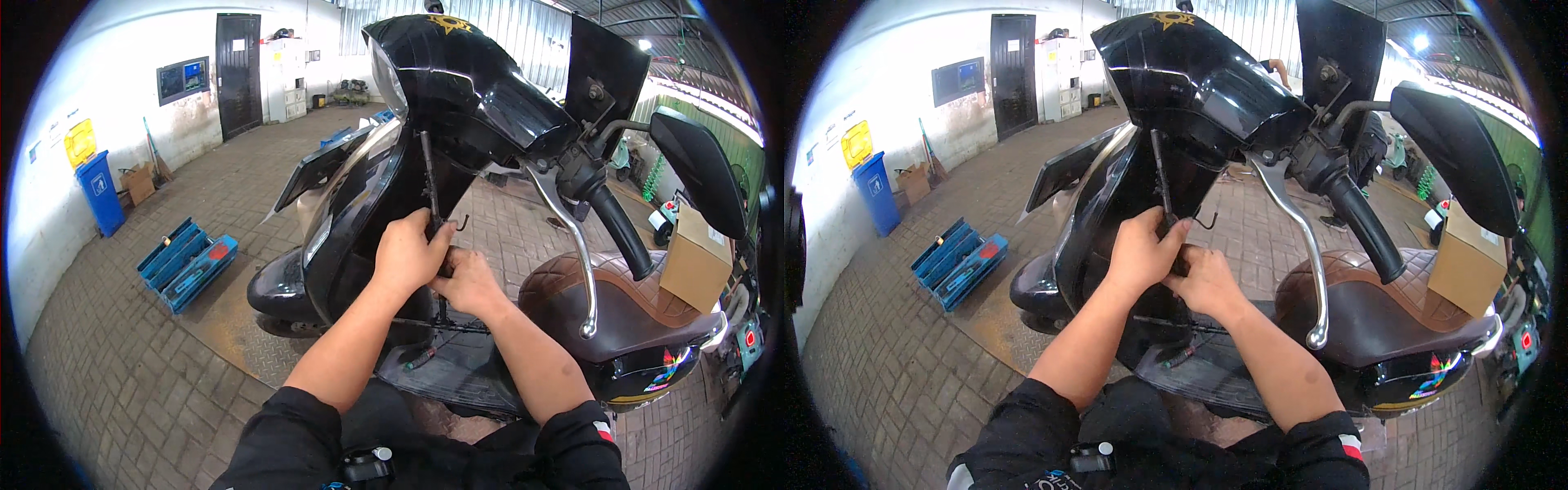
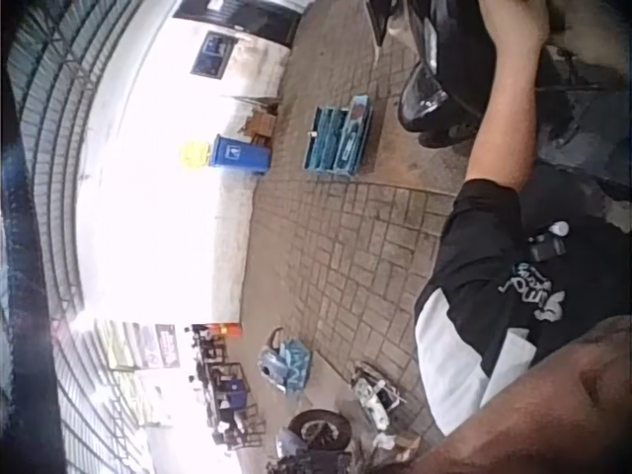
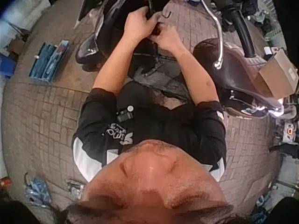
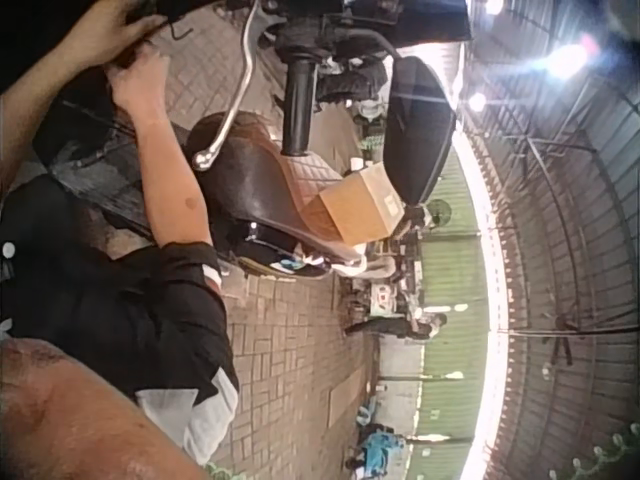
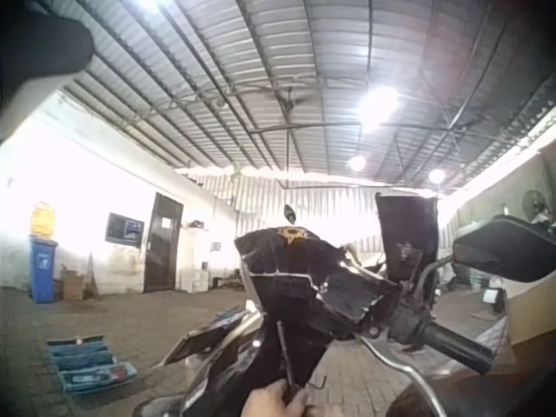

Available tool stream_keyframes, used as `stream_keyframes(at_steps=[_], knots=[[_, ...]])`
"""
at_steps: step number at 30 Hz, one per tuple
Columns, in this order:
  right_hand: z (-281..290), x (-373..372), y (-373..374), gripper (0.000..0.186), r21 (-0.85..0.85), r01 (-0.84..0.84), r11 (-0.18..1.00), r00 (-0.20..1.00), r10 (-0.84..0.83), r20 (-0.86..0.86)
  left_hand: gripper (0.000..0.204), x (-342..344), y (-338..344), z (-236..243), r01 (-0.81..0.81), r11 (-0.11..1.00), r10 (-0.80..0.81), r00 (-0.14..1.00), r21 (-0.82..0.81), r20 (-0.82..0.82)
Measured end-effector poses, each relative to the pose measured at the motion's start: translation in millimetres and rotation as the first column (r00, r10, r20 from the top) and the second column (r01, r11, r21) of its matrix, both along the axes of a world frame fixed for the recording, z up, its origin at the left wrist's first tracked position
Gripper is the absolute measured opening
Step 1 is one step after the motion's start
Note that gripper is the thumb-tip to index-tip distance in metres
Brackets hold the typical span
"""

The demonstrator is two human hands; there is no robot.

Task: The person picks up a tool from a blue toolbox and uses it to unscrew components from the front panel and floorboard of a black electric scooter.

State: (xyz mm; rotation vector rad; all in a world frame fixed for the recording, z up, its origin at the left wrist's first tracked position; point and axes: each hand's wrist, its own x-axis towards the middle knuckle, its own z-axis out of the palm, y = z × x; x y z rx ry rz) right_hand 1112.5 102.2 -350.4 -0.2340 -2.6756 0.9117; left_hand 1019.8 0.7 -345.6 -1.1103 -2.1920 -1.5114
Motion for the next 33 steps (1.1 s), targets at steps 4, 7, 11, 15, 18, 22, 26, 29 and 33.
stream_keyframes(at_steps=[4,7,11,15,18,22,26,29,33], knots=[[-10,-4,13,0.020,-0.196,-0.233,0.953,0.972,0.233,-0.021,0.028,-15,10,-6,0.004,0.998,0.003,0.995,0.070,-0.103],[-14,-7,23,0.023,-0.257,-0.292,0.921,0.955,0.295,-0.029,0.028,-20,7,1,0.049,0.998,-0.044,0.990,0.029,-0.136],[-10,-9,19,0.029,-0.085,-0.159,0.984,0.987,0.158,-0.023,0.032,-23,0,10,0.097,0.995,-0.099,0.991,-0.033,-0.086],[-1,-9,11,0.037,0.222,0.054,0.974,0.997,-0.065,0.045,0.035,-13,-2,14,0.075,0.997,-0.075,0.997,-0.011,-0.031],[-7,-14,5,0.036,0.180,0.077,0.981,0.995,-0.064,-0.079,0.036,-13,0,7,0.002,1.000,-0.001,0.997,0.018,-0.081],[-19,-20,18,0.031,0.092,-0.103,0.990,0.979,0.117,-0.167,0.033,-20,13,2,-0.001,0.996,0.012,0.992,0.085,-0.128],[-12,-15,21,0.028,-0.164,-0.239,0.957,0.967,0.218,-0.133,0.031,-31,15,0,0.051,0.995,-0.041,0.993,0.089,-0.110],[-10,-15,21,0.028,-0.118,-0.060,0.991,0.998,0.060,0.000,0.034,-27,14,7,0.085,0.991,-0.079,0.995,0.099,-0.066],[3,-9,-2,0.031,0.142,0.070,0.987,0.995,-0.059,-0.079,0.035,-17,4,11,0.054,0.996,-0.054,0.999,0.074,-0.002]])
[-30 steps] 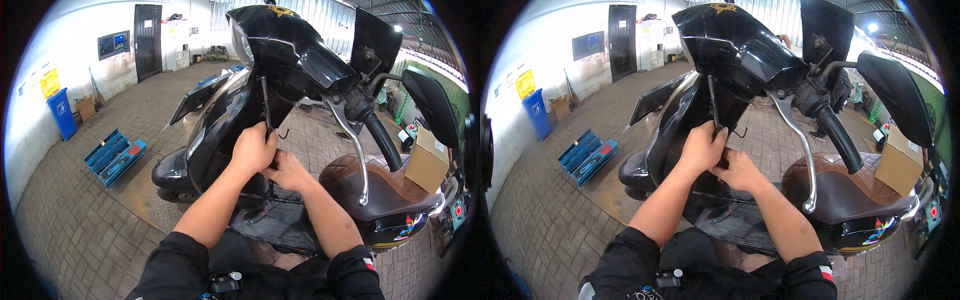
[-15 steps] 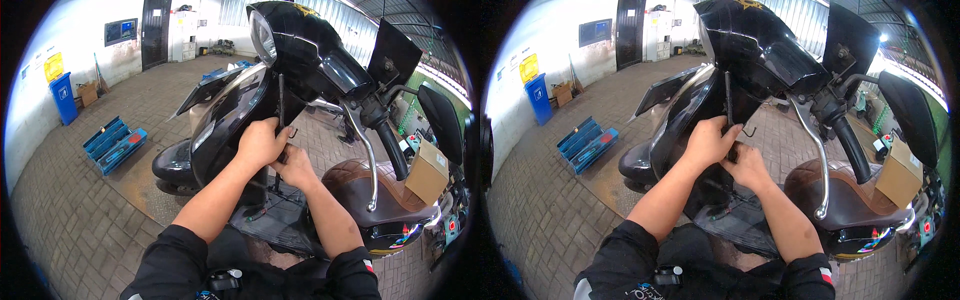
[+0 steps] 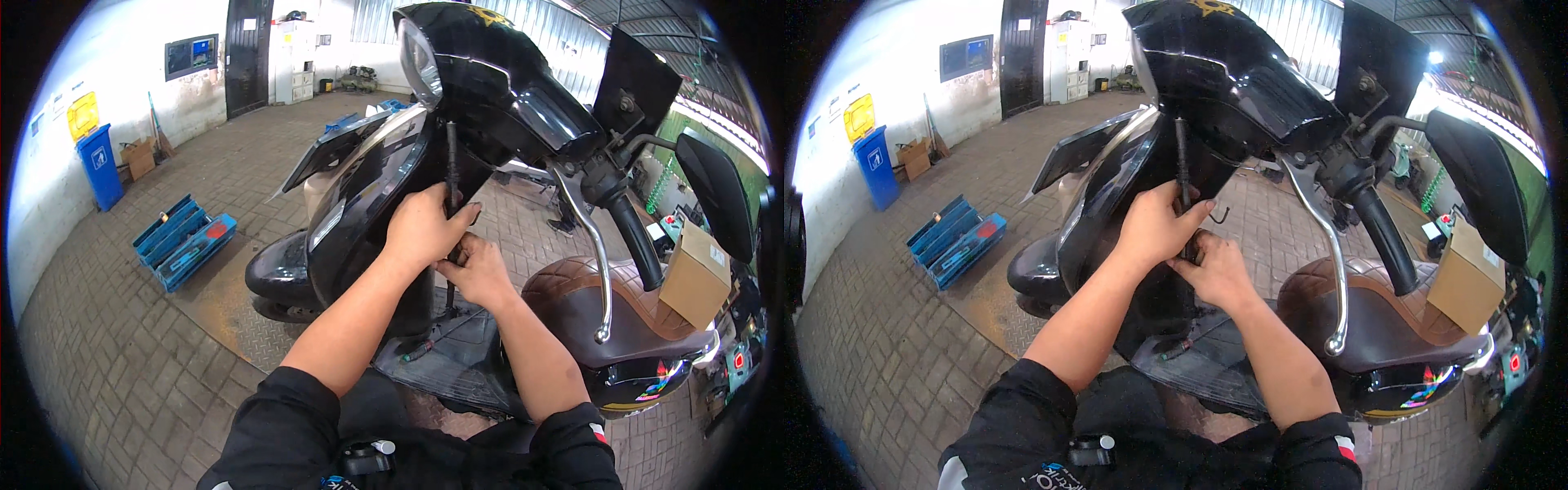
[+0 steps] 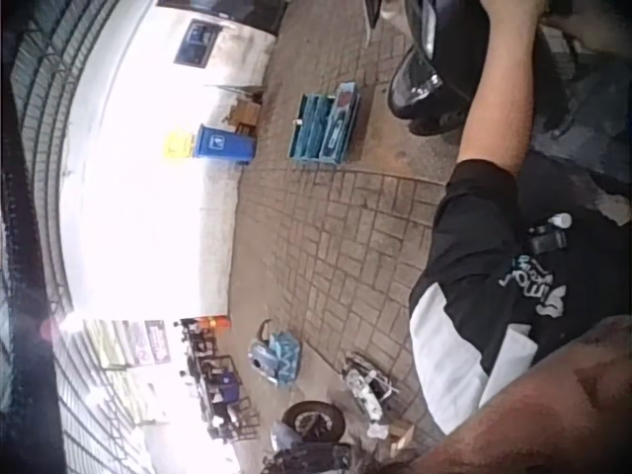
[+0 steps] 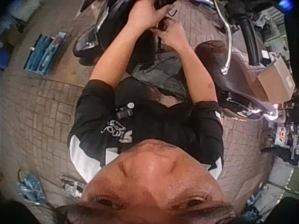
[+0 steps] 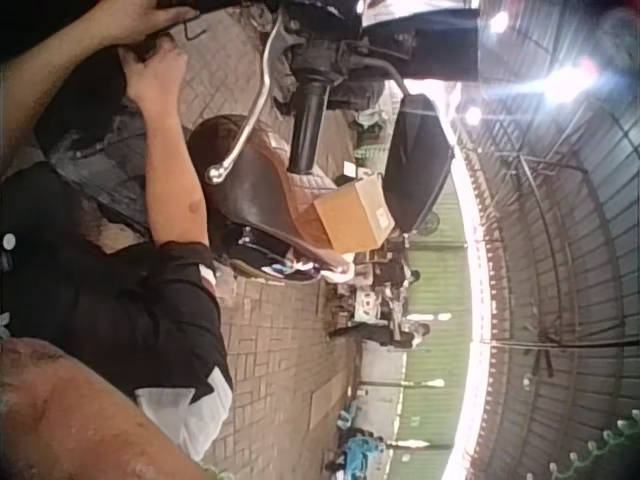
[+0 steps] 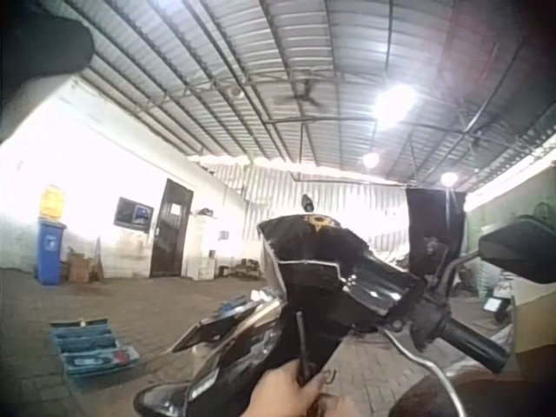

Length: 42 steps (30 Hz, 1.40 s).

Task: The person picks up a tool from a blue toolbox and uses it to unscrew components from the front panel and floorboard of a black electric scooter.

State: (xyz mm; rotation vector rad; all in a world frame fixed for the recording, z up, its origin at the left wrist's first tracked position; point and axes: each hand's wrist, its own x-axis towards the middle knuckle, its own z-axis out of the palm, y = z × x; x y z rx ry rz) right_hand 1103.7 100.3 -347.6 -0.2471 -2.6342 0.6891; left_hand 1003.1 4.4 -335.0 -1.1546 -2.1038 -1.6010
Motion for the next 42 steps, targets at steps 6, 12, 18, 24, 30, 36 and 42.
stream_keyframes(at_steps=[6,12,18,24,30,36,42], knots=[[-25,-10,29,0.032,-0.078,-0.212,0.974,0.976,0.207,-0.066,0.025,-14,20,-8,0.024,1.000,-0.024,0.999,0.014,-0.031],[-12,-4,29,0.035,-0.132,-0.216,0.967,0.976,0.220,0.012,0.030,-20,15,-4,0.149,0.988,-0.150,0.988,0.032,0.022],[-4,0,15,0.037,0.045,-0.045,0.998,0.999,0.046,-0.014,0.028,5,6,9,0.068,0.989,-0.054,0.992,-0.128,0.110],[-20,-9,34,0.034,-0.024,-0.294,0.956,0.952,0.291,-0.095,0.030,-21,16,-2,0.184,0.981,-0.187,0.981,0.065,0.047],[-5,-1,27,0.031,-0.098,-0.124,0.987,0.991,0.128,0.028,0.026,-2,8,11,0.065,0.997,-0.067,0.996,0.046,0.062],[-3,0,13,0.030,0.068,-0.126,0.990,0.985,0.132,-0.107,0.023,-7,17,4,0.055,0.986,-0.055,0.998,0.156,-0.003],[-5,-3,26,0.030,-0.206,-0.224,0.952,0.974,0.226,-0.017,0.028,-17,23,1,0.043,0.975,-0.031,0.998,0.218,-0.060]])
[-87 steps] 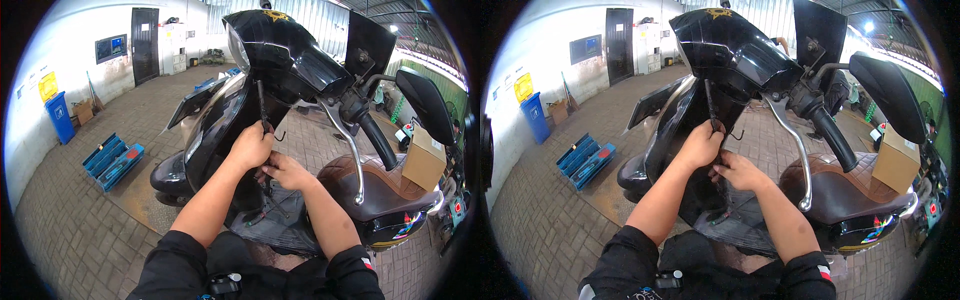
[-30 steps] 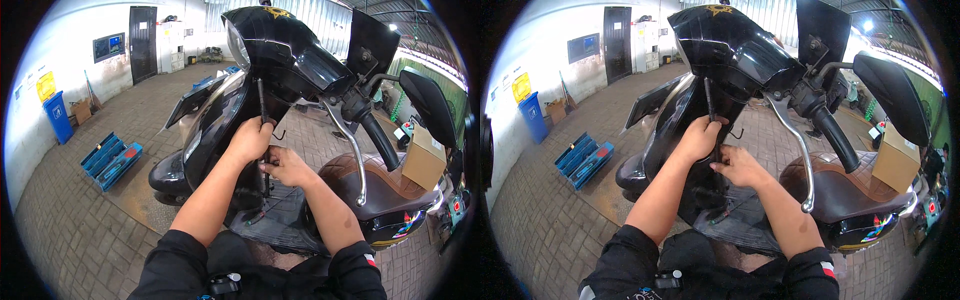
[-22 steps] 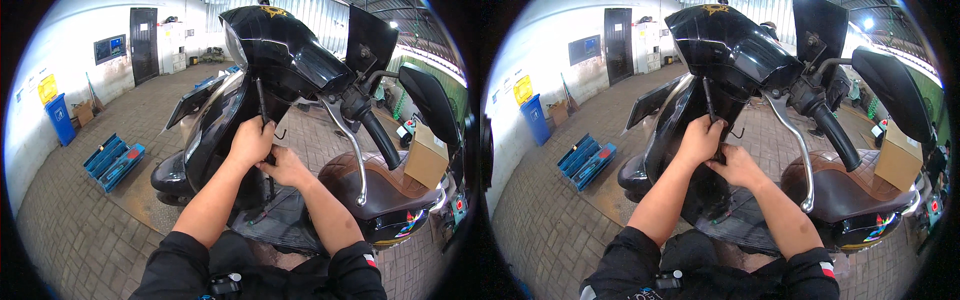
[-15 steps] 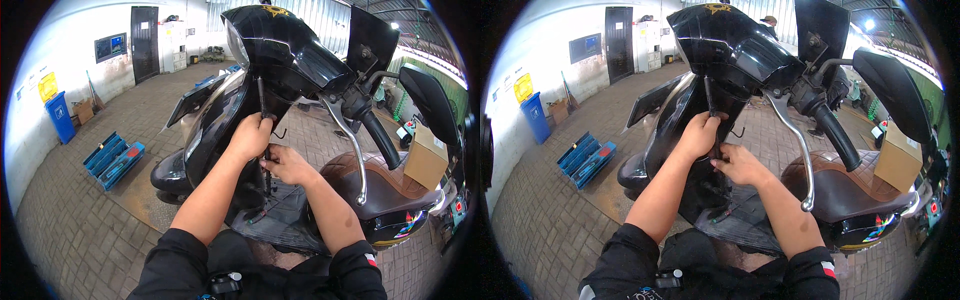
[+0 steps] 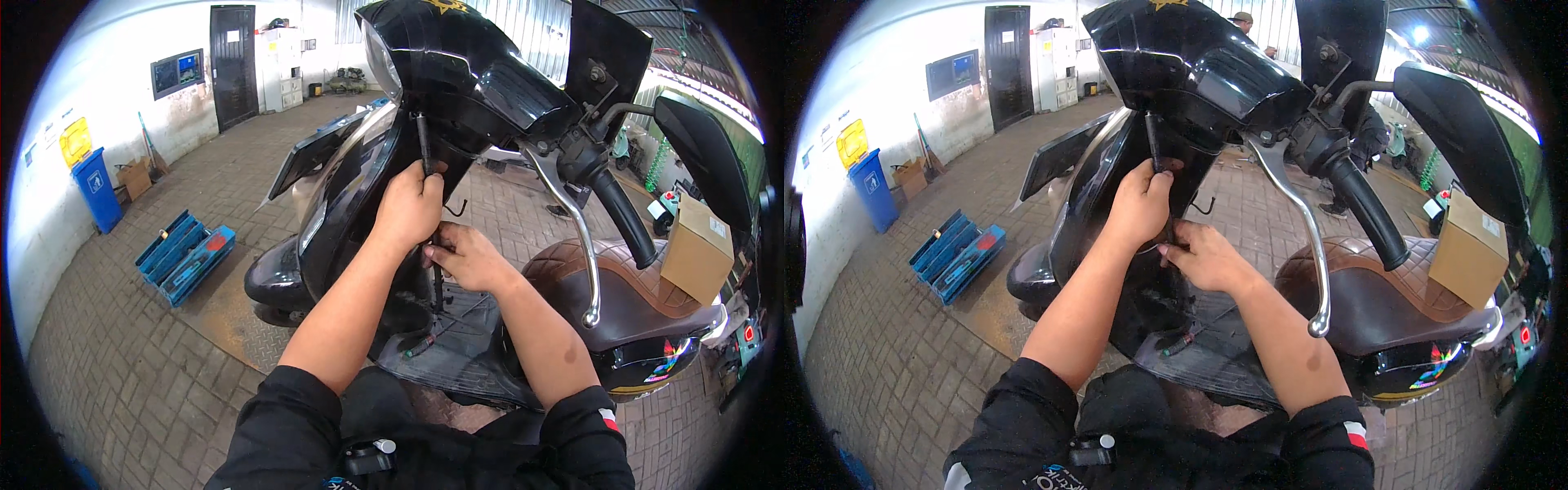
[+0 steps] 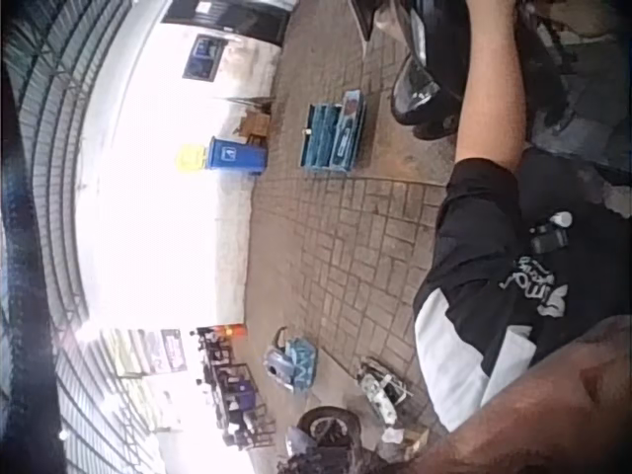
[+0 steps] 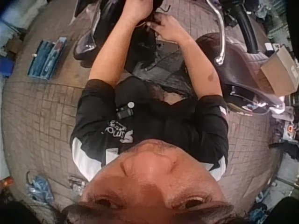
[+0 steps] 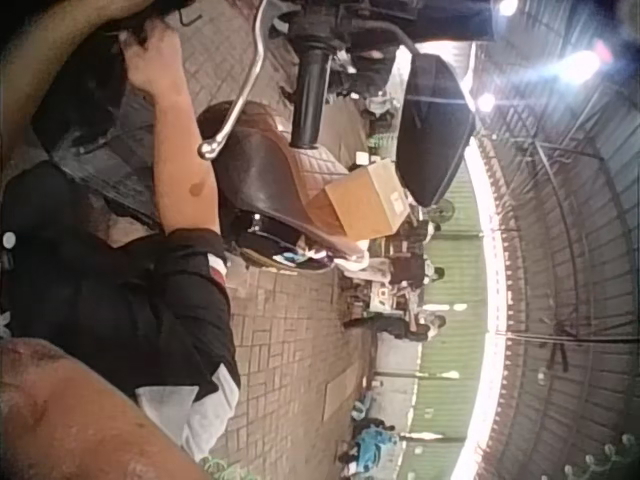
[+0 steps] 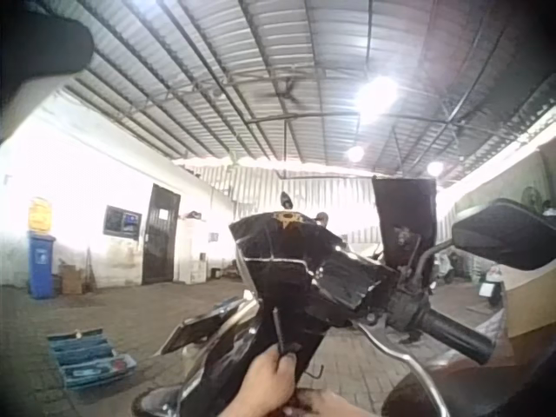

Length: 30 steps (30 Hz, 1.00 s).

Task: The person picks up a tool from a blue toolbox and uses it to unscrew components from the front panel and floorboard of a black electric scooter.

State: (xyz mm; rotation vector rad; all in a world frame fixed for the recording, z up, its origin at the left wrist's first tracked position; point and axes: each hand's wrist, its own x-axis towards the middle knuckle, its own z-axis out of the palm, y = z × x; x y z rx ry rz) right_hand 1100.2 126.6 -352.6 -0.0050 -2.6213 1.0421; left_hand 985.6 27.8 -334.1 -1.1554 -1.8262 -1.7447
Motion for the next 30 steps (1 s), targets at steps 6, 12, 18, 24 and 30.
stream_keyframes(at_steps=[6,12,18,24,30], knots=[[4,0,-6,0.033,0.133,0.219,0.967,0.974,-0.209,-0.085,0.040,39,-48,22,-0.182,0.952,0.161,0.981,-0.246,-0.105],[-1,-6,-4,0.036,0.186,0.195,0.963,0.972,-0.165,-0.168,0.032,33,-59,51,-0.534,0.817,0.571,0.697,0.216,-0.434],[-1,-12,-12,0.040,0.220,0.177,0.959,0.975,-0.140,-0.175,0.038,2,-31,70,-0.613,0.790,0.572,0.748,-0.020,-0.336],[-7,-11,-19,0.038,0.236,0.284,0.929,0.947,-0.233,-0.220,0.035,-5,-21,68,-0.570,0.819,0.531,0.796,-0.066,-0.290],[-39,0,-16,0.034,0.324,0.298,0.898,0.912,-0.167,-0.375,0.024,19,-25,53,-0.595,0.794,0.574,0.667,0.124,-0.476]])
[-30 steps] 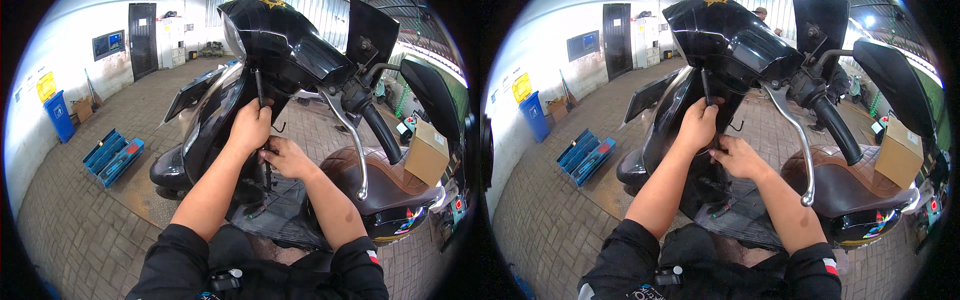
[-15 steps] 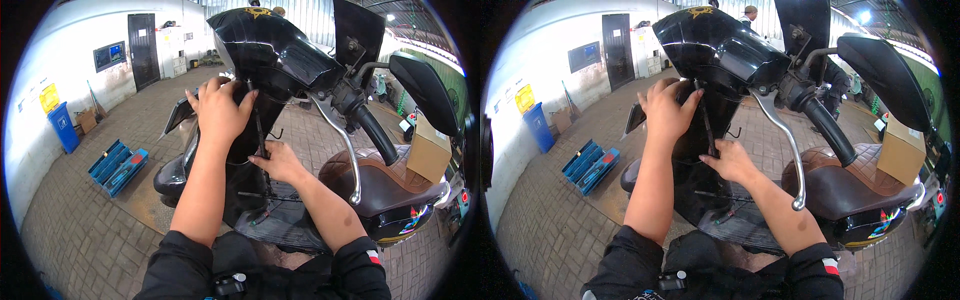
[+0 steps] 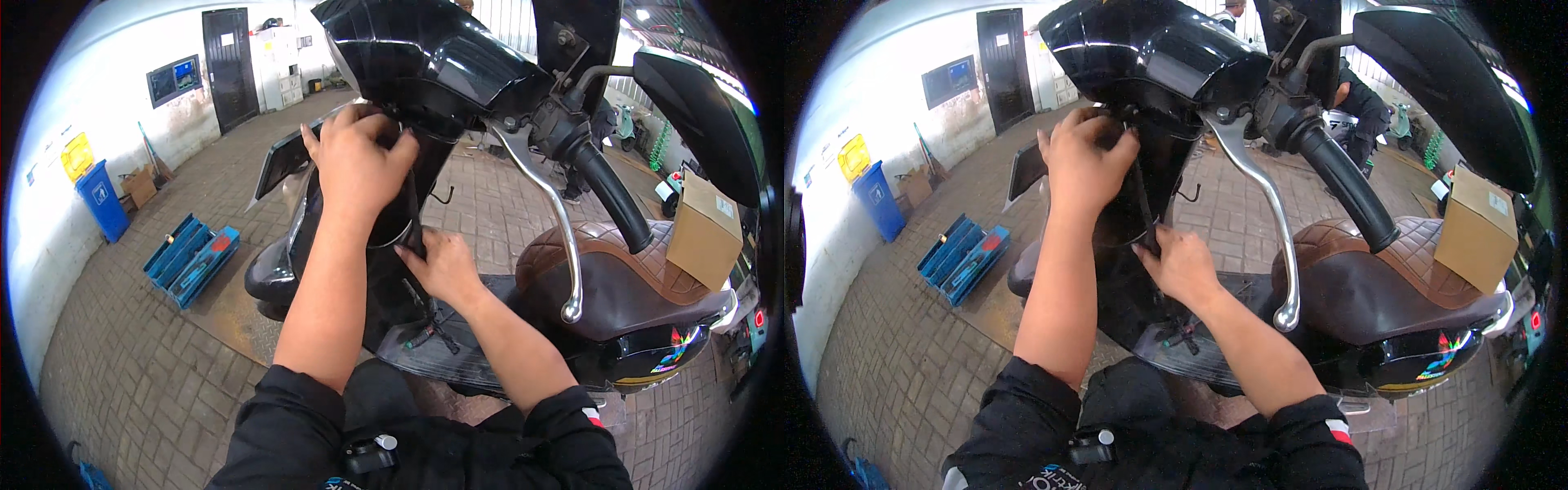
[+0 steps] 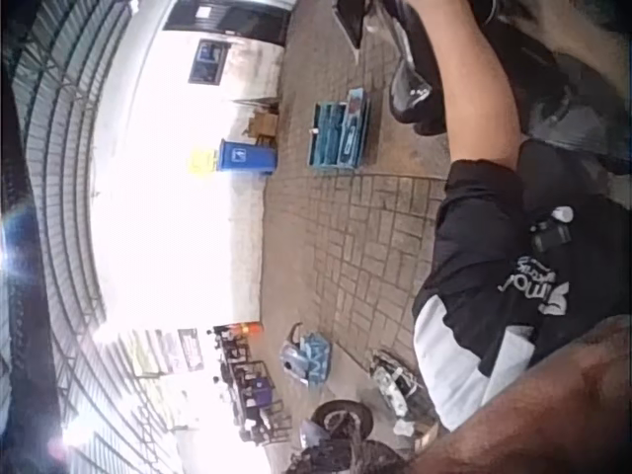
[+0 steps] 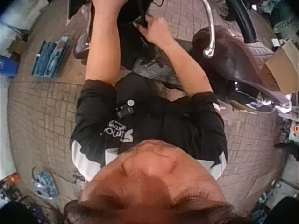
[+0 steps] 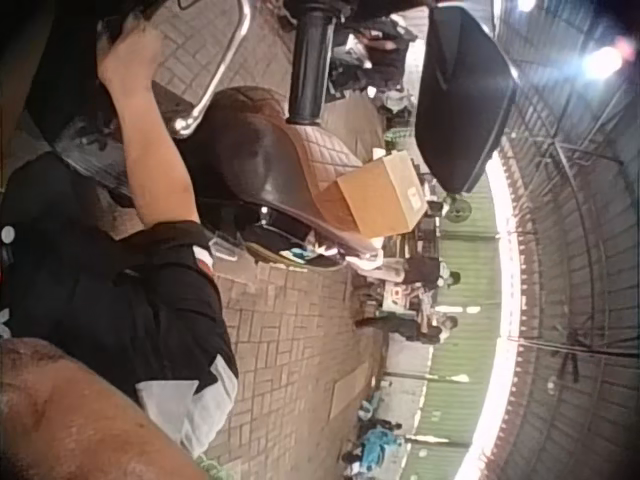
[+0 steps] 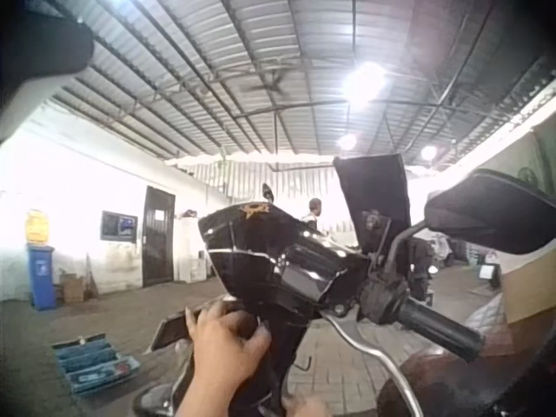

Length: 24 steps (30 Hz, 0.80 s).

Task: The person picks up a tool from a blue toolbox and uses it to unscrew components from the front panel and floorboard of a black electric scooter.

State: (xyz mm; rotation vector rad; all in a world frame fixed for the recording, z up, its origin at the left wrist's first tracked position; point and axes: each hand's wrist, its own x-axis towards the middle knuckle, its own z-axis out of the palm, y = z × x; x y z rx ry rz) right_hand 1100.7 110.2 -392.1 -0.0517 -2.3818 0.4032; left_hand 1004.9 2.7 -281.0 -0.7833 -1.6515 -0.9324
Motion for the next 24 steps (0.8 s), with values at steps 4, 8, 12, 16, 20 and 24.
stream_keyframes(at_steps=[4,8,12,16,20,24], knots=[[-48,40,17,0.031,0.006,-0.113,0.994,0.993,0.113,0.012,0.017,34,-9,-48,0.257,0.966,-0.254,0.960,0.007,-0.120],[-94,92,25,0.031,-0.062,-0.149,0.987,0.957,0.160,0.242,0.014,61,-17,-106,0.533,0.843,-0.534,0.846,-0.068,0.007],[-132,132,24,0.032,-0.004,-0.025,1.000,0.912,0.024,0.410,0.011,67,5,-185,0.615,0.492,-0.801,0.043,0.616,0.597],[-158,170,27,0.033,-0.010,0.076,0.997,0.850,-0.060,0.523,0.014,51,30,-253,0.548,0.588,-0.723,0.024,0.596,0.691],[-168,209,37,0.033,-0.057,0.208,0.976,0.777,-0.130,0.616,0.026,35,42,-359,0.618,0.762,-0.081,0.386,-0.192,0.919],[-176,243,45,0.028,-0.245,0.273,0.930,0.808,-0.084,0.584,0.032,42,72,-394,0.633,0.660,0.144,0.422,-0.405,0.895]])
